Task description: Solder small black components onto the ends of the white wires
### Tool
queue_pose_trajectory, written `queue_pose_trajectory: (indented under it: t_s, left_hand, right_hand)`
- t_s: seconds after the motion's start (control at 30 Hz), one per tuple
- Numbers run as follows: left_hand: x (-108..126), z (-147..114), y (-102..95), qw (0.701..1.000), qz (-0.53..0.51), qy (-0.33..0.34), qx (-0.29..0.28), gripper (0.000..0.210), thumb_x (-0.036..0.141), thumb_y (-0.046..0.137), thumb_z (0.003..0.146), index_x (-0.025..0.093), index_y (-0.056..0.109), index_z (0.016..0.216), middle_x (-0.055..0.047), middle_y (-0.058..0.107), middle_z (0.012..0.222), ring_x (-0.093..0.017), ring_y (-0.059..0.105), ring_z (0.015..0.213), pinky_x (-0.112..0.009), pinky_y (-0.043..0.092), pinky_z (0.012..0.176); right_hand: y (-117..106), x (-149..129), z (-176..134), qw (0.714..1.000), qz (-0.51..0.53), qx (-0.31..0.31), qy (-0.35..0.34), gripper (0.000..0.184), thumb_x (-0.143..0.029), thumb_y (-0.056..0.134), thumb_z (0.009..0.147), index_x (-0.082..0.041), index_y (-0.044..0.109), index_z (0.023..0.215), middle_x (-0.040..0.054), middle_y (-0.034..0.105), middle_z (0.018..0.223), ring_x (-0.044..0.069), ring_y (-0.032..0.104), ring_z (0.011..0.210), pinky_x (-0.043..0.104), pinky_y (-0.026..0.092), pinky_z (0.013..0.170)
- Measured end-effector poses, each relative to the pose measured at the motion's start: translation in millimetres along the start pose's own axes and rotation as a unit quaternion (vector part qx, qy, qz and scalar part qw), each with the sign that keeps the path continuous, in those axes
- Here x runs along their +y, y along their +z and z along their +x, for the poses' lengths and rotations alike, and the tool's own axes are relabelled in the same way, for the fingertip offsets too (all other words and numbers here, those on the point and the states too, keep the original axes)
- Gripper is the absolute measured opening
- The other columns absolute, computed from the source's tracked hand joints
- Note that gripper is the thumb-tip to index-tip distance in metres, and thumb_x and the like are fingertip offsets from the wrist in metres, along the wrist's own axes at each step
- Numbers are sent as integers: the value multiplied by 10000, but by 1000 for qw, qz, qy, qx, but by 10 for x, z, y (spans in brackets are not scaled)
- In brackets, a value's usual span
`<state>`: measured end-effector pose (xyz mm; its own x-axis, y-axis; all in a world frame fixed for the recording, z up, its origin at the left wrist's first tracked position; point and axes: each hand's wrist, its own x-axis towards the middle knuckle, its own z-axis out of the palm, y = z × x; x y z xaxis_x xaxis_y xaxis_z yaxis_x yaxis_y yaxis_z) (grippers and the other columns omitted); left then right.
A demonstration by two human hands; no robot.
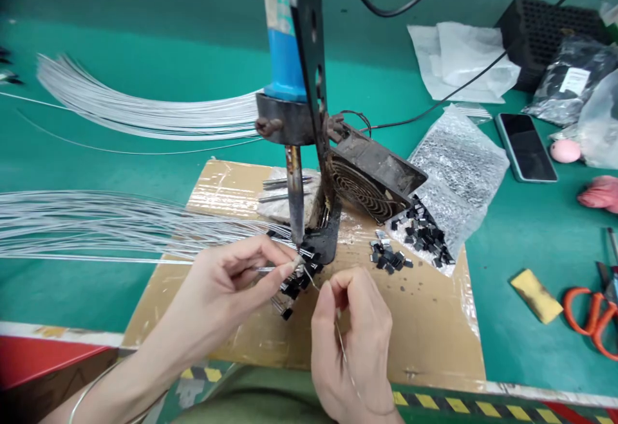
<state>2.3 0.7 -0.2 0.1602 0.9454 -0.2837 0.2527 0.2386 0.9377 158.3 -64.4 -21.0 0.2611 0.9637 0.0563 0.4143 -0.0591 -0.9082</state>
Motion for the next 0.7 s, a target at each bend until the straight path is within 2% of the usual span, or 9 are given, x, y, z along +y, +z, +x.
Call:
queue_pose_trajectory:
  t_s: [0.07,0.13,0.23,0.43,0.7]
  left_hand:
    - [5,11,0,1000,-6,0,-2,155,260,665,848,176,684,719,-64,775,786,-165,648,680,-255,477,611]
    - [12,24,1,1000,-9,-2,-4,156,262,672,848,176,687,719,-65,775,789,-166,648,678,-259,474,607]
    - [24,45,1,1000,-9,-7,-7,159,267,676,852,175,696,724,-66,773,787,-164,637,657,-256,438,561]
    - [69,87,-13,1000,-27,2,3,132,239,683,830,180,696,712,-46,758,739,-146,602,627,-238,467,563]
    - [136,154,-41,1000,1,6,22,121,258,712,802,183,699,708,-31,737,728,-151,605,610,-260,424,543]
  right_hand:
    - [-6,41,25,999,21,-3,-35,223,-202,546,1064,-241,550,844,-27,584,775,137,571,697,254,463,677]
    - [1,75,47,997,44,-9,-61,174,-157,584,1043,-244,577,893,16,694,944,159,678,887,264,524,802]
    - [34,82,63,995,79,-7,-58,182,-132,640,1014,-251,583,890,57,770,1167,192,729,1146,305,558,973]
    - [96,-15,62,991,131,26,14,210,-187,646,1011,-257,589,822,66,844,1158,212,795,1115,347,603,986]
    - [99,-71,143,988,143,38,31,200,-184,687,970,-257,606,801,72,852,1165,226,812,1092,365,628,973]
